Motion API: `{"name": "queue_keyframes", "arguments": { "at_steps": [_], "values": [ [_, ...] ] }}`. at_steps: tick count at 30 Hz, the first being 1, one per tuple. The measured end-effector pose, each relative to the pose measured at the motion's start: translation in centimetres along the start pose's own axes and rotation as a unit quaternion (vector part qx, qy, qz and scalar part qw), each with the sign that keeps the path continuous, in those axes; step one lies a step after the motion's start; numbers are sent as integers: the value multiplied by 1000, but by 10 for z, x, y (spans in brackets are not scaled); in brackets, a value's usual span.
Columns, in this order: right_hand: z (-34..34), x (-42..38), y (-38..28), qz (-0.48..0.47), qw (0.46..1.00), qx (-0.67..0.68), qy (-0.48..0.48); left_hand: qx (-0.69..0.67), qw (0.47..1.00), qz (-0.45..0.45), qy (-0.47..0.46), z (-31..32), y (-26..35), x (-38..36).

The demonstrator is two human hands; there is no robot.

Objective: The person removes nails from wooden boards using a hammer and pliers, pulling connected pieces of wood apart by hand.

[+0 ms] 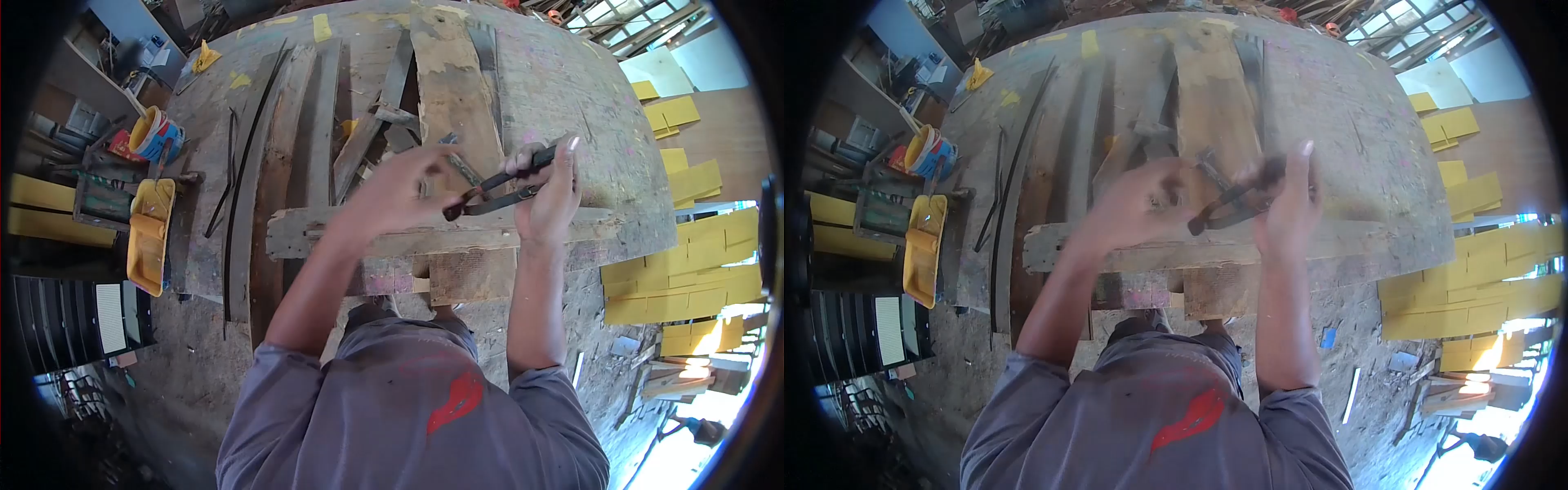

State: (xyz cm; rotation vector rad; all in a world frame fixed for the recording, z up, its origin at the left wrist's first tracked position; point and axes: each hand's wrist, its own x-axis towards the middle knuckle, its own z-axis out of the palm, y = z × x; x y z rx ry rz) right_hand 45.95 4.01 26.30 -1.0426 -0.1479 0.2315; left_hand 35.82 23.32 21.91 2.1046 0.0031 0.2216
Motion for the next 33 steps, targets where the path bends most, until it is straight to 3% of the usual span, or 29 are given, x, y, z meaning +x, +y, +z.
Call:
{"name": "queue_keyframes", "arguments": {
  "at_steps": [3, 4, 6, 13, 18, 22, 24, 27, 33],
  "values": [
    [14, 0, 19, -4, 1000, -8, 30, 134, 989, -52, 33, -51, -15, -65],
    [11, -1, 28, 4, 998, -44, -46, 197, 978, -58, 23, -58, -22, -85],
    [27, -4, 49, 20, 996, 28, -83, 322, 944, -72, 11, -62, -39, -116],
    [73, -24, 101, 17, 976, 39, -214, 301, 951, -75, -8, -48, -74, -144],
    [82, -38, 110, 10, 960, -53, -276, 300, 952, -60, -8, -49, -86, -144],
    [85, -35, 110, -1, 935, -159, -316, 256, 963, -69, 45, -48, -92, -149],
    [101, -45, 99, 13, 946, -131, -296, 215, 970, -86, 74, -49, -95, -154],
    [108, -46, 102, 2, 938, -123, -324, 308, 944, -33, 113, -57, -101, -167],
    [89, -48, 123, -34, 940, -90, -329, 312, 940, -99, 96, -66, -135, -185]
  ]
}}
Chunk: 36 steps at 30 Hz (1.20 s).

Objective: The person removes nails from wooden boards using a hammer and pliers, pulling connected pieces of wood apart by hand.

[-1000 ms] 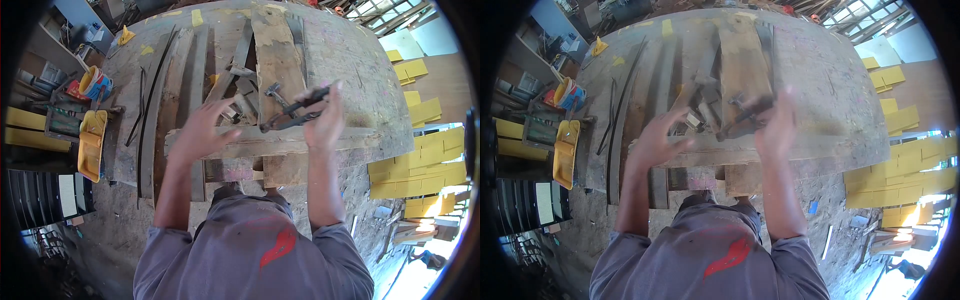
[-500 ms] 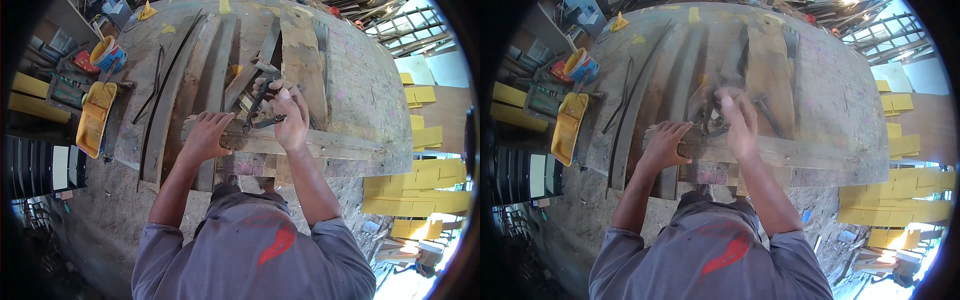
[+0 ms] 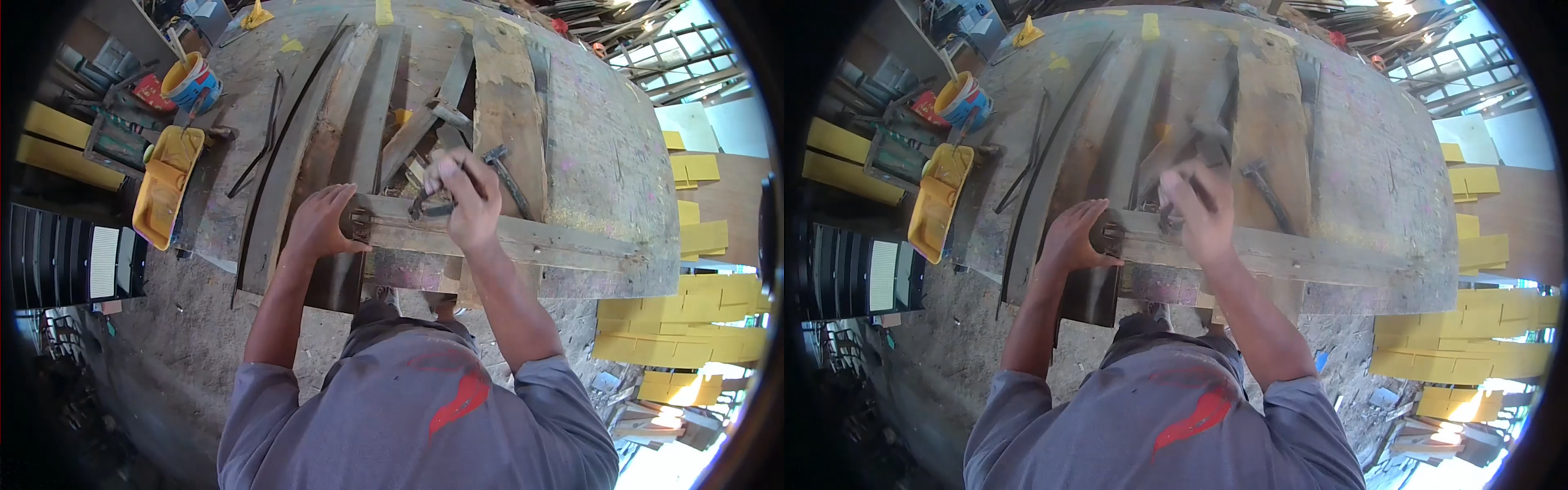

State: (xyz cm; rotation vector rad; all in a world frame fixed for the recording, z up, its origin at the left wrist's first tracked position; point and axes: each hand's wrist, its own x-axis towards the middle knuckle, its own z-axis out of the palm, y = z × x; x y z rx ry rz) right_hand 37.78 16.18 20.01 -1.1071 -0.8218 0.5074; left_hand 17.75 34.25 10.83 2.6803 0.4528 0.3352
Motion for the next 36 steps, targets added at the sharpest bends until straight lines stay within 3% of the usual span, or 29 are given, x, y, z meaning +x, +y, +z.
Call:
{"name": "queue_keyframes", "arguments": {
  "at_steps": [3, 5, 7, 10, 13, 15, 17, 21, 27, 30, 36],
  "values": [
    [2, -44, 8, -48, 997, -52, 18, -11, 1000, -5, -13, 12, -9, 2],
    [12, -74, 1, -114, 991, -52, -39, 3, 1000, 1, -8, 8, -3, 4],
    [17, -93, -2, -210, 959, -142, -130, 11, 1000, 0, -14, 6, 0, 2],
    [31, -122, 7, -257, 923, -184, -220, -5, 999, -17, -37, 7, 4, 2],
    [20, -116, 2, -247, 925, -178, -228, -23, 998, -41, -38, 10, 12, -3],
    [5, -99, -4, -183, 963, -106, -165, -12, 1000, -29, -1, 14, 15, -8],
    [9, -81, -5, -63, 994, 45, 80, -17, 999, -37, -6, 14, 16, -11],
    [-54, -11, 0, 68, 992, 110, 7, -10, 997, -73, -20, 9, 25, -15],
    [-56, 9, -3, 123, 969, 135, -167, -54, 998, -44, 0, 16, 22, -19],
    [-64, 15, 13, 144, 967, 104, -184, -56, 998, -36, -2, 17, 23, -21],
    [-55, 20, 6, 144, 936, 196, -256, -25, 998, -60, 0, 20, 33, -30]
  ]
}}
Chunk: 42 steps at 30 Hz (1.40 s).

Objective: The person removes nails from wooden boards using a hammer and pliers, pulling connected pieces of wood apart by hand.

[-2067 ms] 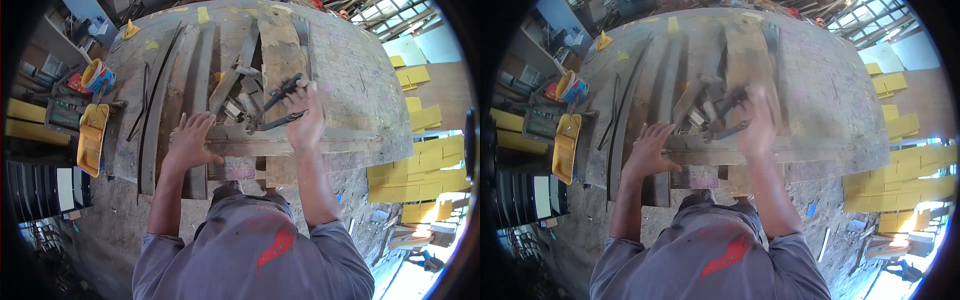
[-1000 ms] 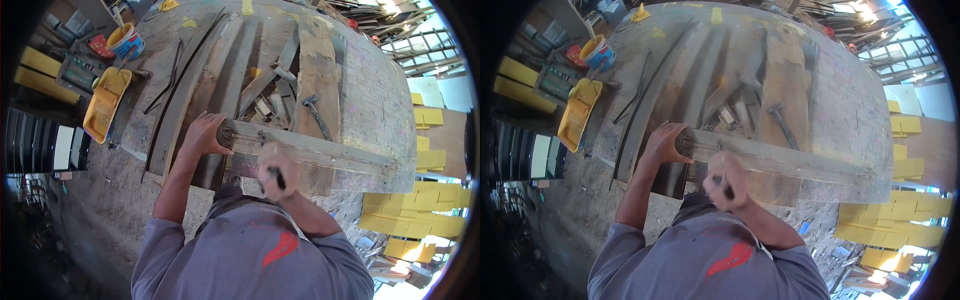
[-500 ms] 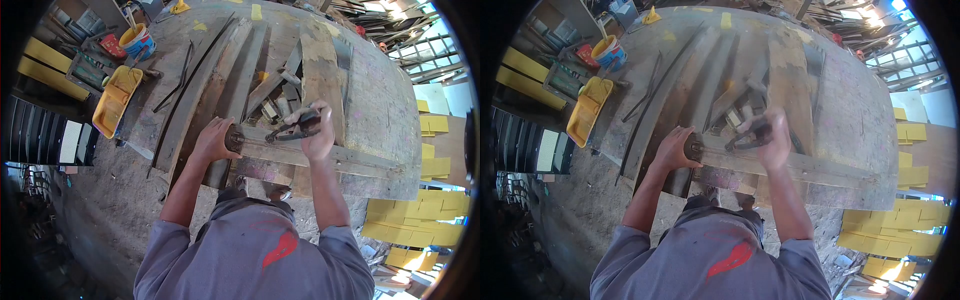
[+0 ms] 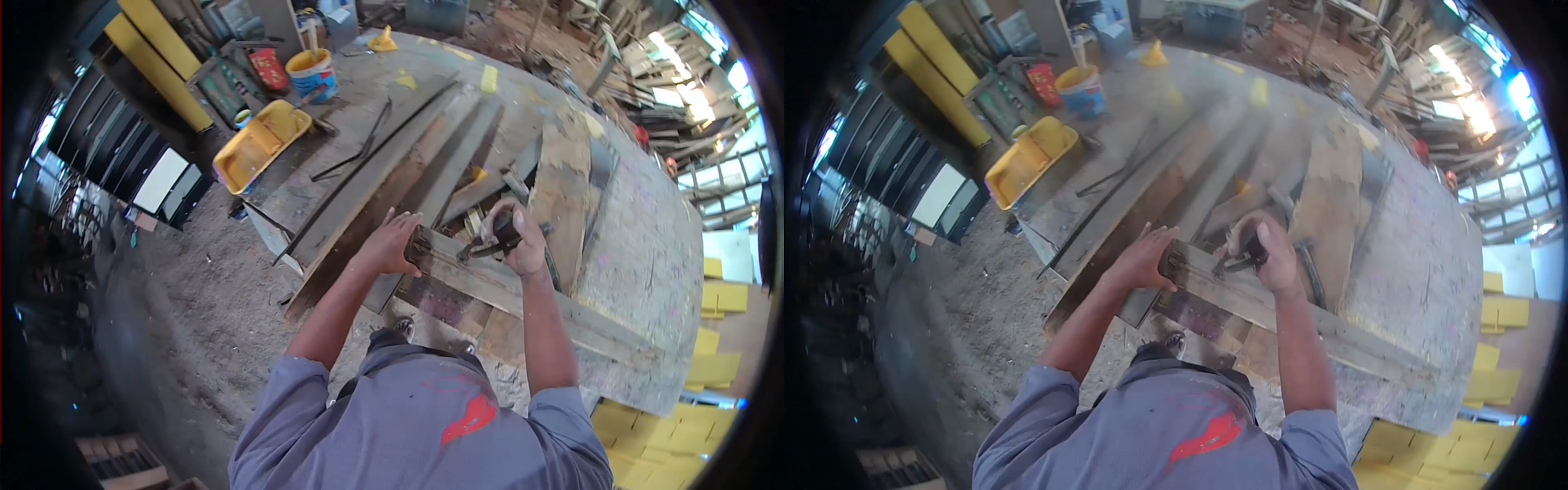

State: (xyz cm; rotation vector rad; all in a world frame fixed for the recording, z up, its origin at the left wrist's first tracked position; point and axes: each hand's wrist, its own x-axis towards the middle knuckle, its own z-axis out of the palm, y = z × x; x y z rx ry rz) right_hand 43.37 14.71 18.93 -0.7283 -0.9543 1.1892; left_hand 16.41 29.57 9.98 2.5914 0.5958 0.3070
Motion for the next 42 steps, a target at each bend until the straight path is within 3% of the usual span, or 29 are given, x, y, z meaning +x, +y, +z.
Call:
{"name": "queue_keyframes", "arguments": {
  "at_steps": [4, 10, 12, 17, 19, 20, 21, 22, 24, 25, 35, 42],
  "values": [
    [7, 3, -9, -11, 995, -43, -85, 5, 998, -24, 64, -13, 44, -4],
    [19, 14, -16, 50, 981, -71, -173, -363, 928, -26, 83, 12, 127, 28],
    [18, 14, -16, 76, 978, -64, -185, -381, 916, -65, 108, 30, 130, 48],
    [26, 9, -17, 98, 984, -90, -120, -431, 889, -66, 138, 71, 111, 64],
    [15, 5, -11, 121, 980, -120, -99, -412, 904, -37, 110, 78, 99, 67],
    [11, 5, -10, 101, 980, -142, -101, -416, 897, 12, 147, 86, 90, 71],
    [10, 9, -7, 84, 978, -163, -100, -491, 866, 20, 86, 81, 84, 75],
    [11, 11, -2, 68, 981, -155, -92, -500, 857, 52, 114, 50, 102, 69],
    [19, 10, -2, 58, 989, -129, -36, -520, 852, -11, 57, 43, 96, 69],
    [8, 12, 6, 55, 990, -132, -21, -565, 824, 26, 39, 39, 97, 75],
    [11, 15, -5, 62, 996, -45, -50, -470, 883, 19, -3, 13, 112, 75],
    [-3, 16, -10, 97, 994, 35, -43, -370, 927, -56, -1, 6, 125, 78]
  ]
}}
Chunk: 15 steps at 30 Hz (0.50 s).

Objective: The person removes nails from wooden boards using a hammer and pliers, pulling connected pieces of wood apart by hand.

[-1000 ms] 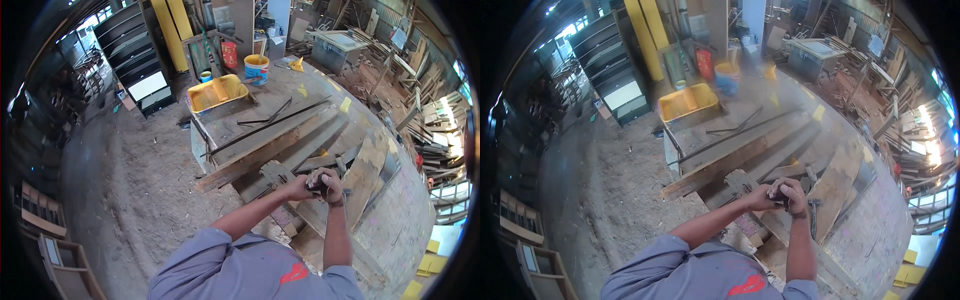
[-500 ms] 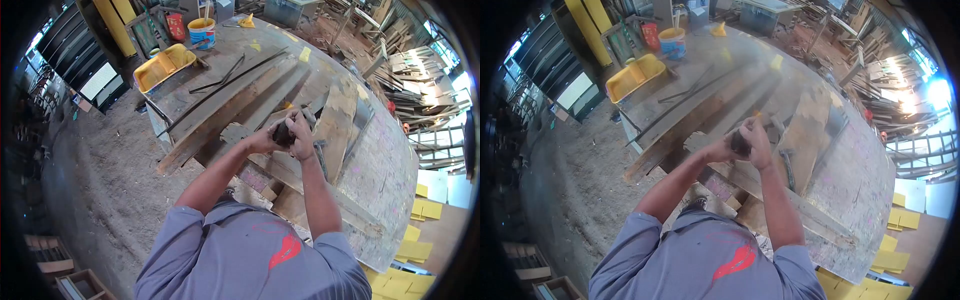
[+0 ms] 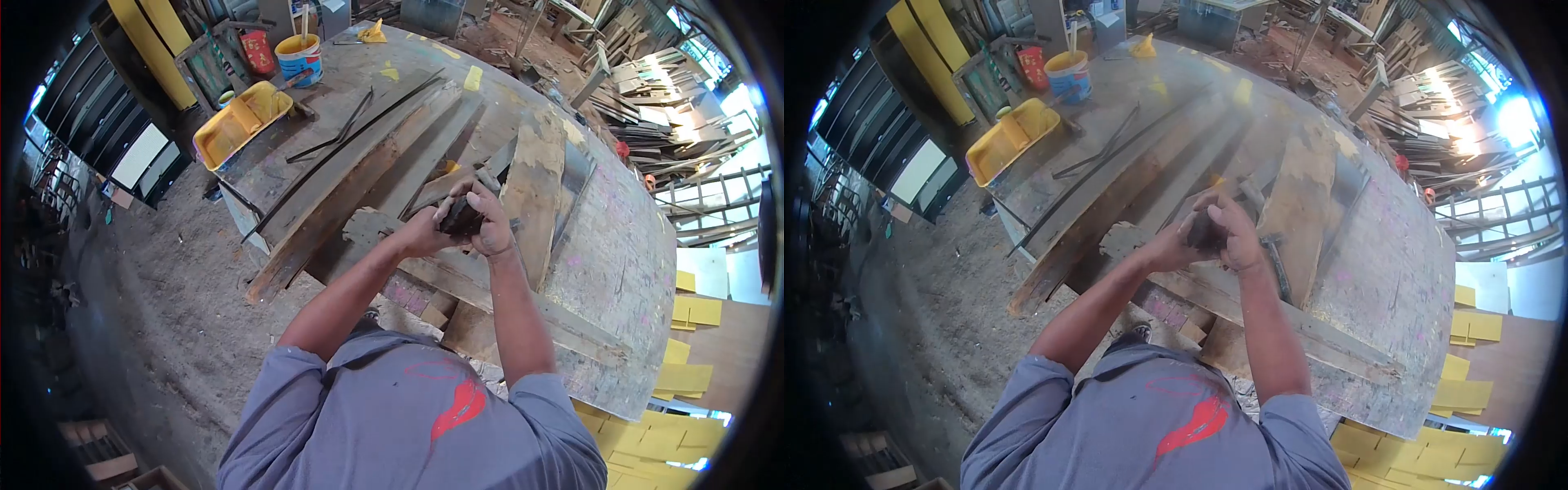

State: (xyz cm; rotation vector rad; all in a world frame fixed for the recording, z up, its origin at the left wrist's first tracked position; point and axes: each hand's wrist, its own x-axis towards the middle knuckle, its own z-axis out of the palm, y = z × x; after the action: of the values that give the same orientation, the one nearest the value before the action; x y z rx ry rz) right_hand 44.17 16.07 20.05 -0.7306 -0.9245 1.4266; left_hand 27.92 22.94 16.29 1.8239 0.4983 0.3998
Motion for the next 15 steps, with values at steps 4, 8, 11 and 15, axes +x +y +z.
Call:
{"name": "queue_keyframes", "arguments": {
  "at_steps": [4, 8, 11, 15],
  "values": [
    [-4, 0, -3, 0, 1000, -9, -19, -11, 1000, -18, -5, 6, -10, 5],
    [-11, 0, -1, -1, 1000, 6, -13, -15, 998, -65, -8, 8, -8, 7],
    [-16, -2, -2, 19, 999, 29, 5, -4, 997, -76, -5, 10, -10, 11],
    [-18, -3, -3, 22, 1000, 13, 6, -30, 999, -42, -3, 11, -9, 13]
  ]
}}
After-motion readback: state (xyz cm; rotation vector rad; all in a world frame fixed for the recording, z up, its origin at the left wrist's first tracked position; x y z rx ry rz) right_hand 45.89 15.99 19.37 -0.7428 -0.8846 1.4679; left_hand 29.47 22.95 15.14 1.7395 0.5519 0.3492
